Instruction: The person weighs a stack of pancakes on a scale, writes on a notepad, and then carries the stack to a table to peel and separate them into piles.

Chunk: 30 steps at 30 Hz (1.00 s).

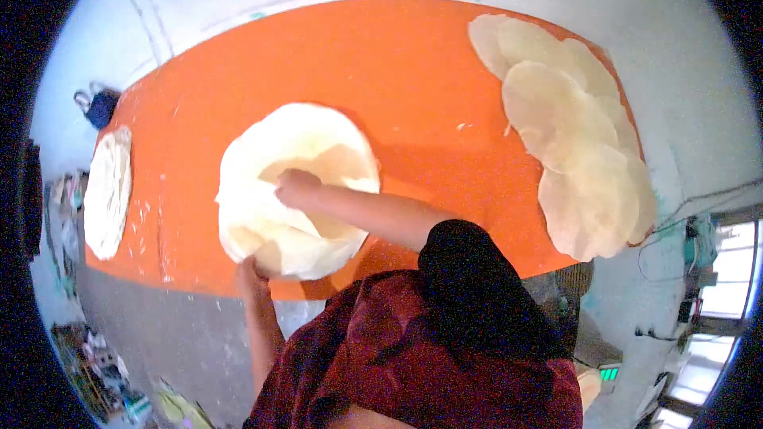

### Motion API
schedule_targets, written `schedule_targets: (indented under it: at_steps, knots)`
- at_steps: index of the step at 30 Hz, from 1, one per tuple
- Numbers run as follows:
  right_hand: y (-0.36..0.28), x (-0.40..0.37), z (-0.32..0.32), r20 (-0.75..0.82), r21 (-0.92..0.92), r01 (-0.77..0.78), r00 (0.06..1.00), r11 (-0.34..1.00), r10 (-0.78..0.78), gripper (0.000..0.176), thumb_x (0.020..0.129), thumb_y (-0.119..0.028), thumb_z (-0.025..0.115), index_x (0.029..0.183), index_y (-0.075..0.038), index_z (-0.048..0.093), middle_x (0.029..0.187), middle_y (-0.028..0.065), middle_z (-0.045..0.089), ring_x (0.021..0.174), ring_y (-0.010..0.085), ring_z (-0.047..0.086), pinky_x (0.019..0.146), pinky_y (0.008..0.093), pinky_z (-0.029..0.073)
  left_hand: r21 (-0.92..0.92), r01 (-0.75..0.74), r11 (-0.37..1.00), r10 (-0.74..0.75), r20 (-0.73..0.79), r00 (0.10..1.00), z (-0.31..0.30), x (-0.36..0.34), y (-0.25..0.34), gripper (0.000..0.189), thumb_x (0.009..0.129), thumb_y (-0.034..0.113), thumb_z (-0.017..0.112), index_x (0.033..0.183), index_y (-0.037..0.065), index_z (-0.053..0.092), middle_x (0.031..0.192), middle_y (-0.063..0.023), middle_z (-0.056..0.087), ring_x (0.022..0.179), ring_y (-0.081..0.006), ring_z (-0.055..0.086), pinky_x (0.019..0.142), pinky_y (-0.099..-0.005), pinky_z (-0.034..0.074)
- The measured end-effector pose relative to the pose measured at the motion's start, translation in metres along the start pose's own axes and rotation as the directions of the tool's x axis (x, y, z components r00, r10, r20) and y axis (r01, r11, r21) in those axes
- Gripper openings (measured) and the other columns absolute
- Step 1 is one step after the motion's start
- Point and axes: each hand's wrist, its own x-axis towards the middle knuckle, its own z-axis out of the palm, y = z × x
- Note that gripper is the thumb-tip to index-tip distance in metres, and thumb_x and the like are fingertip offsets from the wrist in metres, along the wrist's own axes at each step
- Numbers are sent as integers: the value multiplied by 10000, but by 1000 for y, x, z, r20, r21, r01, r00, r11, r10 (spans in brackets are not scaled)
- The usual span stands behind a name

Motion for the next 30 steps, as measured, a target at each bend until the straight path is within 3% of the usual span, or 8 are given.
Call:
schedule_targets:
  at_steps: [9,14,17,22,25,26,29,30]
  knots:
    - [145,33,-319,-369,538,198,929,819,17,231,740,-227,568,842,-22,599,727,30,574,606,113,520,557,284,433,-45,148,988,-146,56,988,-22,25,-10,297,718,92,476,987,-34,475,941,-133,531,853,-246,550,668,-358,481]
    - [259,-17,-440,-664,404,-341,529,849,529,327,750,-236,546,953,21,545,798,78,578,675,170,567,621,305,460,-26,95,995,-96,-33,995,2,3,6,287,704,64,482,972,-40,474,912,-149,529,826,-255,555,641,-354,489]
    - [311,-47,-442,-842,208,-206,460,956,282,420,761,-312,530,1009,25,499,929,132,555,806,229,560,677,342,457,30,100,995,-96,-99,990,-4,10,3,294,701,61,487,977,-39,468,928,-148,521,828,-255,552,641,-357,492]
    - [293,-57,-373,-909,249,-754,34,608,414,448,743,-306,551,1066,-5,475,1076,186,504,970,323,504,770,403,431,104,83,991,-75,-75,994,-8,12,3,347,717,67,489,1044,-39,447,978,-137,507,875,-251,532,688,-362,486]
    - [252,-34,-302,-847,-15,-554,449,832,283,354,764,-278,538,1027,-44,502,989,139,551,952,286,517,775,384,435,49,18,999,-20,36,999,-12,10,5,386,733,61,481,1102,-42,425,1013,-137,504,914,-252,524,733,-366,479]
    - [344,21,-263,-534,23,-295,804,955,261,394,787,-275,514,1099,-35,491,1033,111,552,956,189,530,808,337,422,27,-11,1000,8,95,995,-7,8,7,399,738,59,476,1120,-41,413,1036,-142,498,931,-255,519,755,-367,471]
    - [96,-17,-173,-116,-315,32,991,949,-73,286,812,-245,497,995,-26,508,917,80,571,830,201,552,717,336,448,-45,-25,999,34,201,979,33,-18,33,429,761,44,449,1175,-37,376,1137,-168,460,999,-271,499,849,-377,433]
    - [84,-17,-121,-101,78,133,987,988,-125,386,771,-282,549,1039,-11,485,951,140,562,871,262,555,764,355,439,-118,-27,993,62,306,950,37,-15,30,393,791,71,454,1166,-26,388,1143,-163,464,994,-257,504,829,-359,440]
